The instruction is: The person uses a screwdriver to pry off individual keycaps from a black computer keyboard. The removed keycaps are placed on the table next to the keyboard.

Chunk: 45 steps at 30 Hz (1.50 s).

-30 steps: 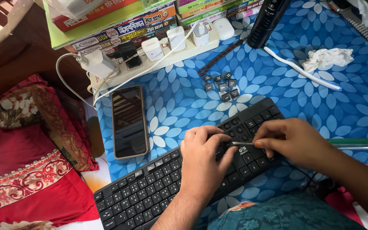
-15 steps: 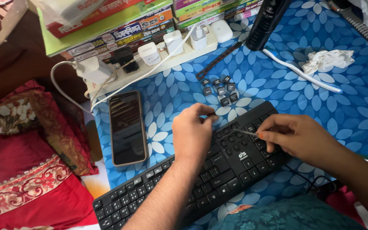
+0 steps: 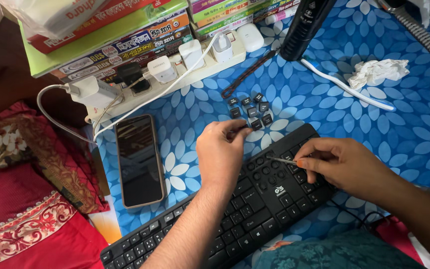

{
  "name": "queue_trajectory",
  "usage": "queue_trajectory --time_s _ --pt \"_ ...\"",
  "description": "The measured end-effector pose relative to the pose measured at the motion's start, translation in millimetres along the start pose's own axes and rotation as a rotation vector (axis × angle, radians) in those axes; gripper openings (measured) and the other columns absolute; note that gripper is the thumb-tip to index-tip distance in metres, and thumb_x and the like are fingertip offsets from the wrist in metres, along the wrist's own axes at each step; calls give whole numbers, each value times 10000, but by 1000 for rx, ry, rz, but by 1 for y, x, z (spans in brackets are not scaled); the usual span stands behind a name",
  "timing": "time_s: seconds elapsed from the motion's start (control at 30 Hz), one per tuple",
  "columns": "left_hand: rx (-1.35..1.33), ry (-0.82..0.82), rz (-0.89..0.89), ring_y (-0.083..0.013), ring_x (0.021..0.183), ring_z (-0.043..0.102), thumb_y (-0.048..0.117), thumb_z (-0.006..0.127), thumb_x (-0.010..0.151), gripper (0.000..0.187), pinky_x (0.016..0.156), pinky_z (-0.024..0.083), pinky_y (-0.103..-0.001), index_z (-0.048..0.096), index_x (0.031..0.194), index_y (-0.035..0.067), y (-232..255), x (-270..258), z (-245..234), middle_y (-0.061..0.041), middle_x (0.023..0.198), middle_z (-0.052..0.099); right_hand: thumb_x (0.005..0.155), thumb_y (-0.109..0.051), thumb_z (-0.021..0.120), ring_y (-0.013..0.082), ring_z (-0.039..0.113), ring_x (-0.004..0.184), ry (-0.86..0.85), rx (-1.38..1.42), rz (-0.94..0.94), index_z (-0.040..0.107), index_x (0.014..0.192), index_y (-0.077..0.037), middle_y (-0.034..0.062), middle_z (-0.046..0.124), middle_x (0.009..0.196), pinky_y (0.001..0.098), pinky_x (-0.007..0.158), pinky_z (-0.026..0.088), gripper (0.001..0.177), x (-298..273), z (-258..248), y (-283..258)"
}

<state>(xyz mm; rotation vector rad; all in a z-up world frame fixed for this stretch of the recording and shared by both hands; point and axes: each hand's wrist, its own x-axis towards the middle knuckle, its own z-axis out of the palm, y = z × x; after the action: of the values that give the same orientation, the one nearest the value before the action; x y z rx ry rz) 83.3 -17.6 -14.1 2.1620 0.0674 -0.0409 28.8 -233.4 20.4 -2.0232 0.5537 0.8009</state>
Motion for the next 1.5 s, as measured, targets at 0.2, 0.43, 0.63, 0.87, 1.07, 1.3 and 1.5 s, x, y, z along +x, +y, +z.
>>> queue_trajectory --time_s 0.2,0.43,0.63,0.87,1.07,1.3,1.5 --pt "-94 55 45 -184 759 755 203 822 790 323 711 591 -328 767 1085 83 -2 -5 -3 -72 954 742 925 -267 729 120 511 556 35 -74 -11 760 967 -115 37 666 615 302 541 373 160 1 -2 4" --pt "33 135 317 -270 914 661 206 803 868 204 796 512 -396 714 1002 80 6 -51 -17 -86 988 688 890 -277 751 122 647 628 31 -187 -120 784 999 -120 27 729 670 285 623 485 194 -1 -10 17" --pt "53 -86 485 -283 1051 624 226 827 820 260 875 470 -428 707 1029 128 7 -103 -19 -46 1072 682 900 -326 759 139 648 653 37 -557 -59 812 1061 -231 -6 714 772 312 632 497 194 -21 -17 10" --pt "87 -118 481 -337 1198 564 258 863 719 530 973 433 -478 663 1169 63 4 -133 -10 -95 1229 609 912 -399 723 161 705 684 -15 -791 90 798 1078 -292 -9 750 776 311 665 518 211 -53 -6 -7" --pt "88 -58 502 -351 1302 558 233 849 748 486 1042 442 -486 681 1174 69 0 -146 -3 -102 1303 624 926 -430 669 195 736 811 157 -1013 -130 734 1017 -302 -57 748 848 360 721 566 170 -73 7 -3" --pt "90 14 487 -334 1278 579 205 810 854 318 1049 449 -478 700 1124 78 -3 -152 8 -94 1264 652 802 -202 654 248 711 828 357 -1218 -632 705 1066 -228 -1 691 842 422 691 562 270 -83 24 7" --pt "65 60 421 -318 1232 592 191 815 821 306 1017 450 -464 705 1084 81 -1 -153 15 -78 1227 661 810 -205 657 249 715 811 353 -1198 -677 691 999 -190 16 694 854 413 662 573 192 -87 35 11"
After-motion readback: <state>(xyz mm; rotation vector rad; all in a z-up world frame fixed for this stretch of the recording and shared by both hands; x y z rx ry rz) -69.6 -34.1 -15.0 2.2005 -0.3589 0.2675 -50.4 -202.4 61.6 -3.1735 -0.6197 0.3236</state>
